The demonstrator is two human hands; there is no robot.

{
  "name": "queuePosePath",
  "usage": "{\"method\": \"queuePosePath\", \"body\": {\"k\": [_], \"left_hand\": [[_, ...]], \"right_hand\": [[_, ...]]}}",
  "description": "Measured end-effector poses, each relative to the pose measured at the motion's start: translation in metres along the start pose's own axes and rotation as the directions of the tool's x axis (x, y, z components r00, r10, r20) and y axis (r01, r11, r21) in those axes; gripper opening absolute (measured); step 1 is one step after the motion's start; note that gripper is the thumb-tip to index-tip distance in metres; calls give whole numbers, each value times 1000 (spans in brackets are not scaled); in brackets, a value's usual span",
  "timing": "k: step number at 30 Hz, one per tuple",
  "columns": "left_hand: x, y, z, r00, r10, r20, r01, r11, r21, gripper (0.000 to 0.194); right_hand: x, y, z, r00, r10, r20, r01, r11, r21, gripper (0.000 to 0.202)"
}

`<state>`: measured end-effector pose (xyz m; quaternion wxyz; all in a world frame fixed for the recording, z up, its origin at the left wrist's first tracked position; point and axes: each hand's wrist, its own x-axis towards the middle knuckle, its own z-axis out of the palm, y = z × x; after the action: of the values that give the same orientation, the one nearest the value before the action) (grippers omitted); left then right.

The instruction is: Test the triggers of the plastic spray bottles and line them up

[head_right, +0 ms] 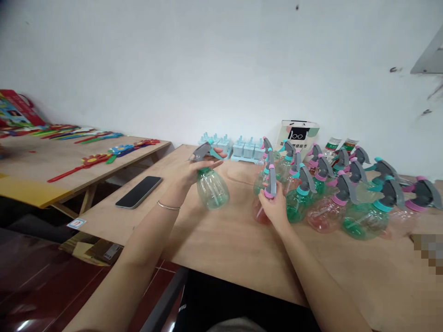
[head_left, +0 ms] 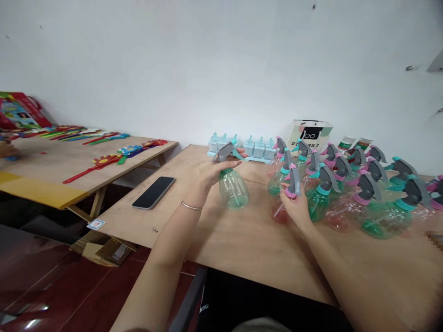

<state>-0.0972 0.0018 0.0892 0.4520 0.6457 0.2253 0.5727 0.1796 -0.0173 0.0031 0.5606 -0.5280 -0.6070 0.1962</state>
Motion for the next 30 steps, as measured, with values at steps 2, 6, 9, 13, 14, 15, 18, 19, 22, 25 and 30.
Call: {"method": "queuePosePath", "body": {"k": [2, 6, 9, 13, 14, 15, 18, 19, 22, 25, 30], "left_hand": [[3, 18, 11, 1000, 19, -9, -20, 995, -97, 43], [4, 35, 19, 998, -66, 11, 67, 983, -172, 39], [3, 32, 20, 991, -131, -4, 128, 975, -181, 32], [1, 23, 25, 988, -133, -83, 113, 971, -209, 18], [0, 21, 27, 986, -142, -90, 120, 969, -215, 15], [0, 20, 29, 983, -159, -87, 136, 966, -220, 13], [-2, 18, 35, 977, -207, -49, 192, 957, -216, 13], [-2, 18, 36, 978, -207, -40, 194, 957, -216, 16], [-1, 16, 39, 980, -194, -37, 181, 957, -228, 21], [-1, 12, 41, 972, -200, -121, 163, 951, -264, 15], [-3, 3, 42, 971, -172, -168, 125, 958, -257, 14]], "right_hand": [[-1, 1, 0, 1000, 5, 3, -5, 1000, 8, 44], [-1, 1, -1, 1000, -28, -12, 29, 999, 14, 36], [-1, 0, 0, 999, -33, -10, 34, 999, 19, 36], [-2, -1, 0, 999, -39, -1, 39, 999, 37, 33], [-2, -1, 0, 999, -45, -4, 45, 998, 41, 33], [-2, -1, 0, 999, -51, -10, 51, 998, 40, 32], [-1, -1, 0, 998, -58, -31, 59, 998, 23, 34], [-1, -1, 0, 998, -56, -32, 57, 998, 18, 34], [-1, 0, 1, 998, -58, -32, 58, 998, 16, 34], [0, 0, 1, 996, -74, -40, 75, 997, 16, 33], [0, 2, 1, 998, -47, -39, 47, 999, 7, 36]]}}
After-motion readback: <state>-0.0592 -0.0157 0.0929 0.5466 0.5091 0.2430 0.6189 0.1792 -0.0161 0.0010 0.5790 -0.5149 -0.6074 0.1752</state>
